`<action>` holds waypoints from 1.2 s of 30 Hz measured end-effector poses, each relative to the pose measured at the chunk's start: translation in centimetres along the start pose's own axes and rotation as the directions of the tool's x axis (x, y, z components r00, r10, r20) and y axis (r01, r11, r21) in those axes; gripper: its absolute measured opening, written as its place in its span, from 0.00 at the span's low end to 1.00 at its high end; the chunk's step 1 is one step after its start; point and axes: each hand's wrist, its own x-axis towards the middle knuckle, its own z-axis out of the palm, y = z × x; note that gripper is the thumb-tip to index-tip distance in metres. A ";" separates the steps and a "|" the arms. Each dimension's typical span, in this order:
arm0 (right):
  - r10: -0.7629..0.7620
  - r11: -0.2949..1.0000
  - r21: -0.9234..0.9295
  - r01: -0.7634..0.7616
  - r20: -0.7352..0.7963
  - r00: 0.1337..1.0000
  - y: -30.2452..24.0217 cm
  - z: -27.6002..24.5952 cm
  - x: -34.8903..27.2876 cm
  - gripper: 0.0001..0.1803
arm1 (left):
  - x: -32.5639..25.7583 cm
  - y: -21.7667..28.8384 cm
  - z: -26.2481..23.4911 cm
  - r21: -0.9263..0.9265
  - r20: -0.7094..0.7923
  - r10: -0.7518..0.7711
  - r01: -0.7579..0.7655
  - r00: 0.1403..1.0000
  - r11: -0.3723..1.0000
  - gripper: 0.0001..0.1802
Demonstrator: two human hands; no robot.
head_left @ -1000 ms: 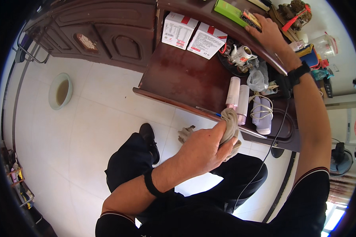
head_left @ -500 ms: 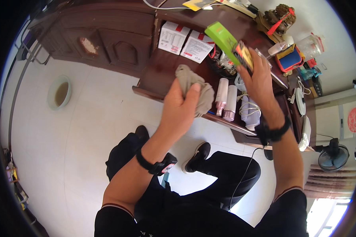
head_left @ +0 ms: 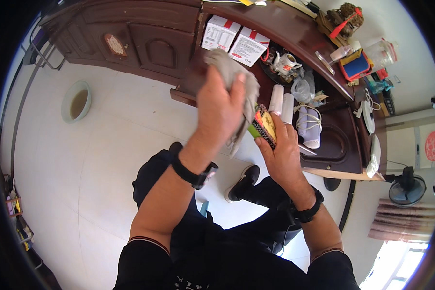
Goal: The person wipes various items on a wooden cabinet with a cloth, including a small wrapped bundle, two cylindrical bottles, a white circular device, a green box, a yellow box, and a plastic-wrapped package. The person handles each item one at a time, wipes it, and places it back on the cabinet.
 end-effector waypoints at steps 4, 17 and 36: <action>-0.117 0.993 0.001 0.117 -0.028 0.993 -0.5 -0.7 -0.8 0.44 | 2.1 -0.9 -2.3 -0.087 0.002 -0.105 0.105 0.994 0.991 0.16; -0.251 0.955 -0.134 0.265 0.113 0.961 -0.1 -0.4 -1.3 0.46 | -1.8 -0.8 -2.7 0.362 0.573 -0.197 -0.030 0.795 0.932 0.18; -0.230 0.962 -0.140 0.234 0.046 0.972 3.1 11.8 12.7 0.41 | -5.9 3.3 -3.4 0.103 0.956 -0.133 0.126 0.260 0.987 0.19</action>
